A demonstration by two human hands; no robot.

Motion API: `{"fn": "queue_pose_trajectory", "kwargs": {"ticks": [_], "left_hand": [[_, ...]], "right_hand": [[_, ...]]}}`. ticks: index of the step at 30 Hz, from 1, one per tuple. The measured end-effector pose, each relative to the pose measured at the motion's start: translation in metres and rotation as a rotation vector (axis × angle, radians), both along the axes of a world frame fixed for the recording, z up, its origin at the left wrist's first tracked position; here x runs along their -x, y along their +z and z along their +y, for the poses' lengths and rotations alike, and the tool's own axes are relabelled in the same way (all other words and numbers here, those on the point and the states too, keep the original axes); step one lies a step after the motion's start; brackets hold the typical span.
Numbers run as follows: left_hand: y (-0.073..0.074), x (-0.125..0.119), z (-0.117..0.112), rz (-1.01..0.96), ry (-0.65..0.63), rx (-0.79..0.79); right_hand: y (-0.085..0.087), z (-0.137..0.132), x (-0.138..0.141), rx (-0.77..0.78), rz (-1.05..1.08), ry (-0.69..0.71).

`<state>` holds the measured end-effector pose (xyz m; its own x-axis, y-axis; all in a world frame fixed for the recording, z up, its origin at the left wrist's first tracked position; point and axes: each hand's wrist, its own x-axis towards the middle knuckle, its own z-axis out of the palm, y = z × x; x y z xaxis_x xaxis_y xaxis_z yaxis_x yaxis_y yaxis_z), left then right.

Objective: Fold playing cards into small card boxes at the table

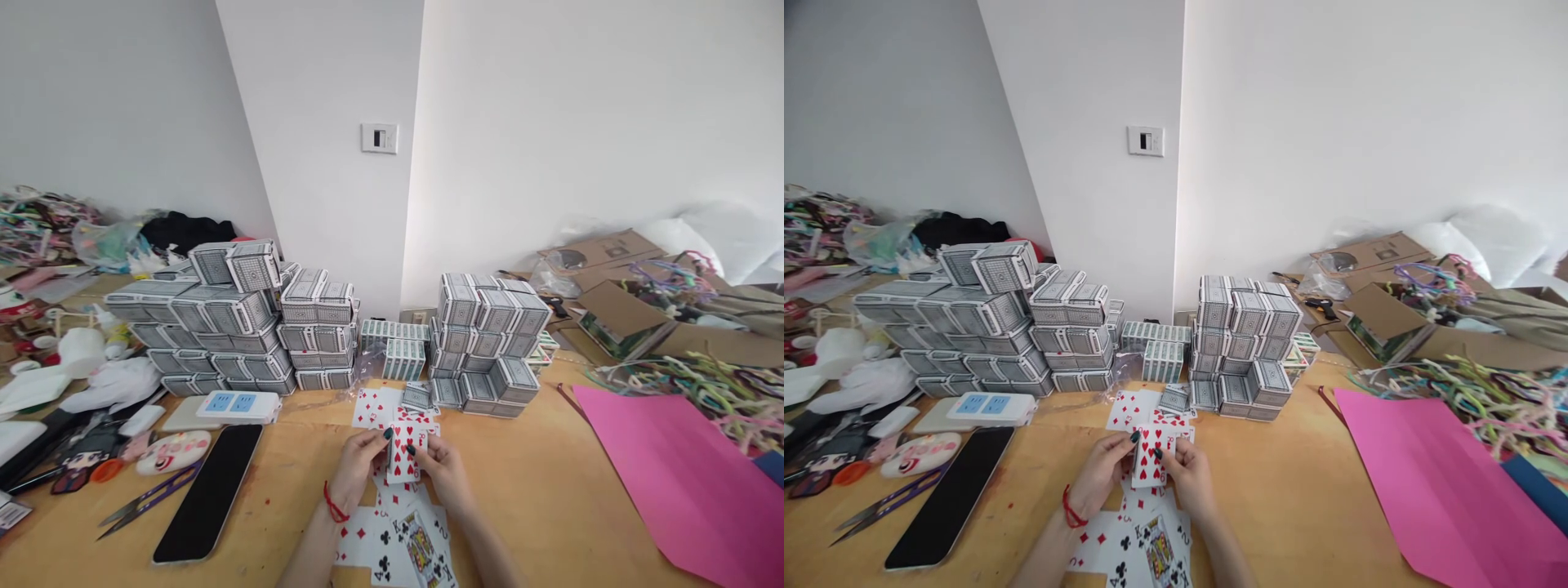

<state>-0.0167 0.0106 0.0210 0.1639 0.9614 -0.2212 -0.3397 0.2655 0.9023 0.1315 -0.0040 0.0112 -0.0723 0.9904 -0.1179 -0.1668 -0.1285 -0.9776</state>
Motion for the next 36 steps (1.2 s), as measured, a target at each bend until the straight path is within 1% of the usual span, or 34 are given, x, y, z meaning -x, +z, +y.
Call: {"fn": "queue_pose_trajectory", "kwargs": {"ticks": [3, 10, 13, 16, 18, 23, 26, 32, 34, 36], "left_hand": [[0.001, 0.0, 0.001, 0.081, 0.029, -0.047], [-0.004, -0.003, 0.0, 0.34, 0.159, -0.179], [-0.008, -0.009, -0.003, 0.432, 0.221, -0.239], [-0.011, -0.016, -0.006, 0.539, 0.303, -0.316], [-0.013, -0.02, -0.008, 0.591, 0.322, -0.349], [-0.012, -0.02, -0.01, 0.638, 0.278, -0.342], [-0.011, -0.019, -0.01, 0.653, 0.273, -0.325], [-0.009, -0.016, -0.009, 0.575, 0.274, -0.301], [-0.01, -0.015, -0.009, 0.537, 0.235, -0.269], [-0.011, -0.013, -0.01, 0.505, 0.159, -0.236]], "right_hand": [[-0.001, 0.0, 0.0, 0.0, 0.012, 0.007], [-0.005, 0.001, 0.002, -0.005, -0.018, 0.007], [-0.01, 0.002, 0.003, -0.019, -0.035, 0.014], [-0.017, 0.002, 0.003, -0.053, -0.105, -0.024], [-0.02, 0.002, 0.003, -0.078, -0.137, -0.033], [-0.014, 0.001, 0.003, -0.087, -0.146, -0.026], [-0.01, 0.001, 0.004, -0.069, -0.135, -0.008], [-0.008, 0.002, 0.004, -0.012, -0.055, -0.078], [-0.006, 0.002, 0.003, 0.008, -0.013, -0.082], [-0.003, 0.003, 0.002, 0.023, 0.033, -0.074]]}}
